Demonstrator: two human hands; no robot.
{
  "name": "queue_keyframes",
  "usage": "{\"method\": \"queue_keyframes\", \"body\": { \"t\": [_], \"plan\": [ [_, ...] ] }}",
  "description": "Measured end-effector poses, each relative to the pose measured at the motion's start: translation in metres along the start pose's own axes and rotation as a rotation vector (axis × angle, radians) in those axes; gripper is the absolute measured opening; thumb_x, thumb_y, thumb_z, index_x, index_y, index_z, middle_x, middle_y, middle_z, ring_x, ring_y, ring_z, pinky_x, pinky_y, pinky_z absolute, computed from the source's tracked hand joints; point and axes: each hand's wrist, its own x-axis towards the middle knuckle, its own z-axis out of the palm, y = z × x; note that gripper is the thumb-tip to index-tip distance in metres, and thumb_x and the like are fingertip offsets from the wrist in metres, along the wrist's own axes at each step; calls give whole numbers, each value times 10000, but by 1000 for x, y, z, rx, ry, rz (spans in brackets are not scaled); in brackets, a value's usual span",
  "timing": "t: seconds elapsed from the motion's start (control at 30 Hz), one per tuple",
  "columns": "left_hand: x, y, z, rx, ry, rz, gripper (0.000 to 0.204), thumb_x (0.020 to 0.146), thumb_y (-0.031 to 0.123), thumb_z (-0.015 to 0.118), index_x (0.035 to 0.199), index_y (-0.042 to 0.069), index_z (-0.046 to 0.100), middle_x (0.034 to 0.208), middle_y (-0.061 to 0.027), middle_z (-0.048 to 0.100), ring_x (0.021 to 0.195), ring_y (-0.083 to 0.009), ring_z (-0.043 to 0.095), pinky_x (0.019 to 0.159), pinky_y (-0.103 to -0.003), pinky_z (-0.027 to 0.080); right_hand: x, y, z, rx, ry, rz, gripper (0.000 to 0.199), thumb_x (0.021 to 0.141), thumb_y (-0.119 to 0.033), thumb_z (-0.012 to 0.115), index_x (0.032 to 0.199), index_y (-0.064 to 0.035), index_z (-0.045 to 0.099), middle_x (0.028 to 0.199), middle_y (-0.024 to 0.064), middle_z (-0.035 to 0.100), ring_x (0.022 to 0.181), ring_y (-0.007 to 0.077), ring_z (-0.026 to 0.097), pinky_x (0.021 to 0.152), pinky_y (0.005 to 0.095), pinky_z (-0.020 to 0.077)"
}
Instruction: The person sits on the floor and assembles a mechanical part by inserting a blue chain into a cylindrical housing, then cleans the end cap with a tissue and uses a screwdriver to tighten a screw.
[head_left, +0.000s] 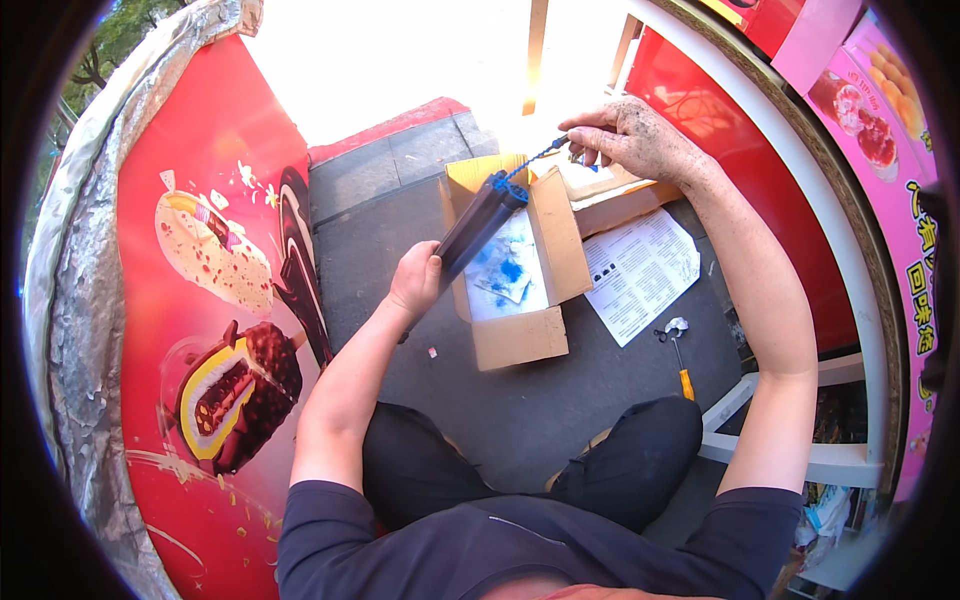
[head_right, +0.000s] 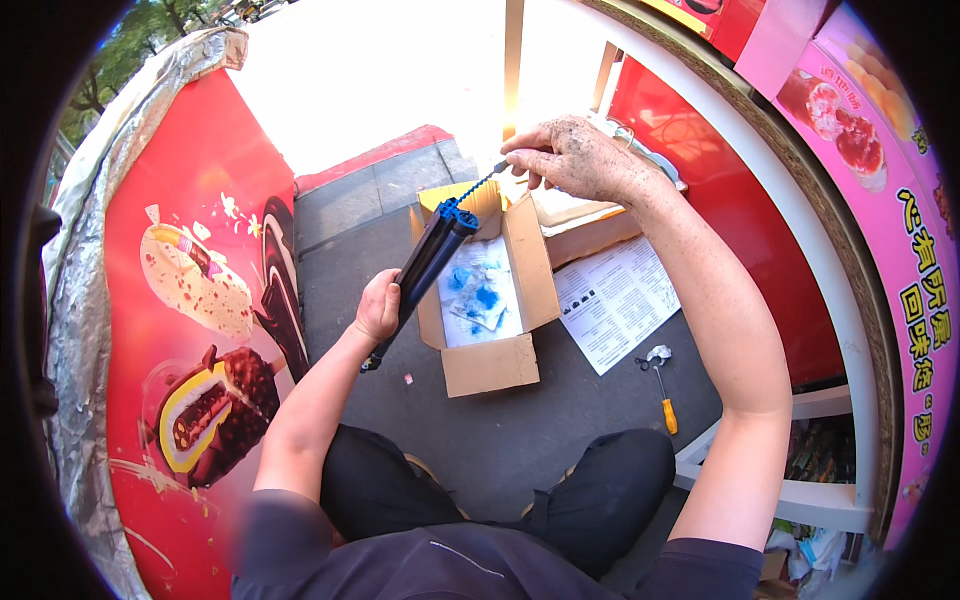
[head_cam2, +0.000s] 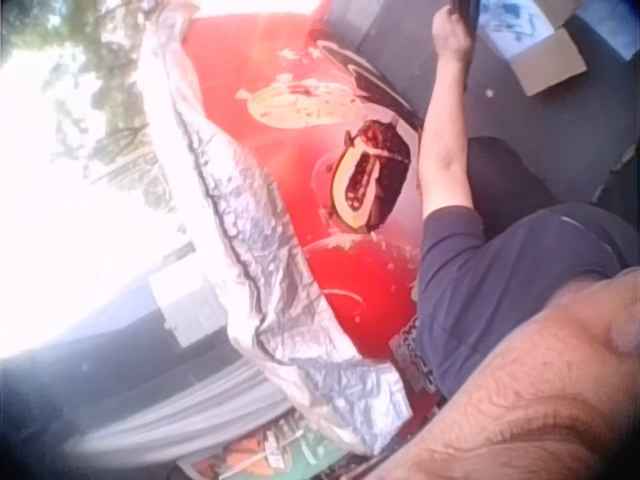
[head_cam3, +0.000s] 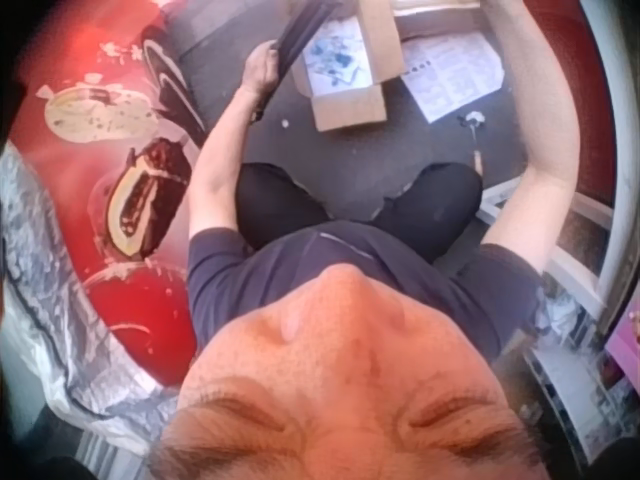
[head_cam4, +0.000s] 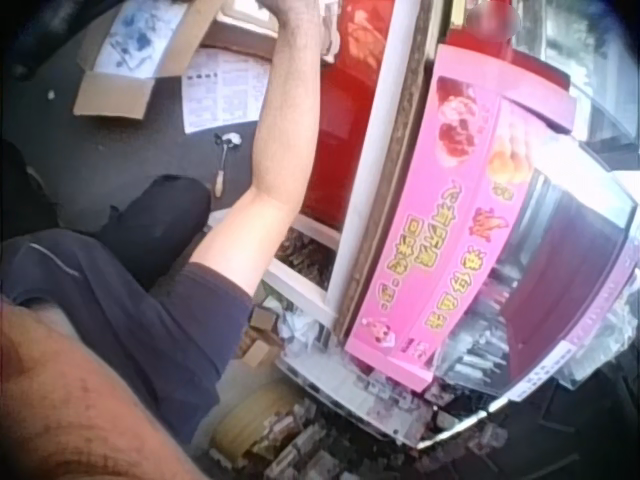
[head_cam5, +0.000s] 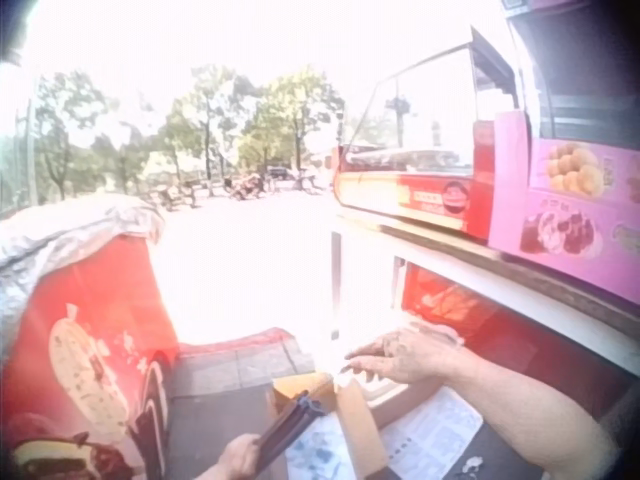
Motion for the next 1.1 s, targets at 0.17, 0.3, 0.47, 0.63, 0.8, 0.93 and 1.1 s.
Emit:
{"method": "queue_keyframes", "body": {
  "t": [0.17,0.3,0.47,0.63,0.8,0.93,1.1],
  "plan": [
    [6,5,2,12,-118,74,390,1042,295,415,1106,-45,595,960,-250,624,905,-442,613,827,-440,493,-24,16,22,51,-57,106,265,960,-260,697,1157,-93,756,918,73,755,769,94,657,714,261,569],
    [8,11,7,27,-218,145,334,998,271,487,1104,-29,591,966,-226,632,916,-428,617,824,-459,505,-57,41,35,154,-10,35,228,964,-232,687,1130,-96,764,967,76,754,893,122,701,777,295,586],
    [13,19,14,52,-317,194,280,960,218,513,1075,-25,589,944,-221,628,897,-412,617,812,-454,509,-88,72,41,182,-31,41,181,961,-168,685,1103,-87,765,945,60,728,862,129,689,718,280,589],
    [17,31,20,66,-378,167,287,960,223,507,1080,-24,592,948,-228,628,906,-423,613,825,-460,506,-112,89,52,114,128,-113,168,940,-92,691,1091,-70,761,885,62,711,761,112,666,665,235,561],
    [28,38,25,106,-505,133,336,980,263,476,1099,-29,590,978,-237,626,940,-432,603,848,-463,497,-137,106,60,-14,222,-161,160,918,-66,705,1066,-74,766,923,73,728,832,169,700,704,266,579],
    [37,48,31,122,-639,150,350,980,279,460,1093,-29,583,971,-237,622,939,-435,594,844,-466,493,-154,121,60,-13,248,-231,165,893,-63,723,1051,-77,768,922,88,726,828,196,707,708,267,578],
    [41,64,40,149,-675,130,328,968,268,498,1074,-26,597,969,-233,647,966,-415,609,854,-465,503,-175,137,63,428,98,287,158,943,-89,675,1061,-18,752,876,79,728,736,135,703,640,260,589]
  ]
}}
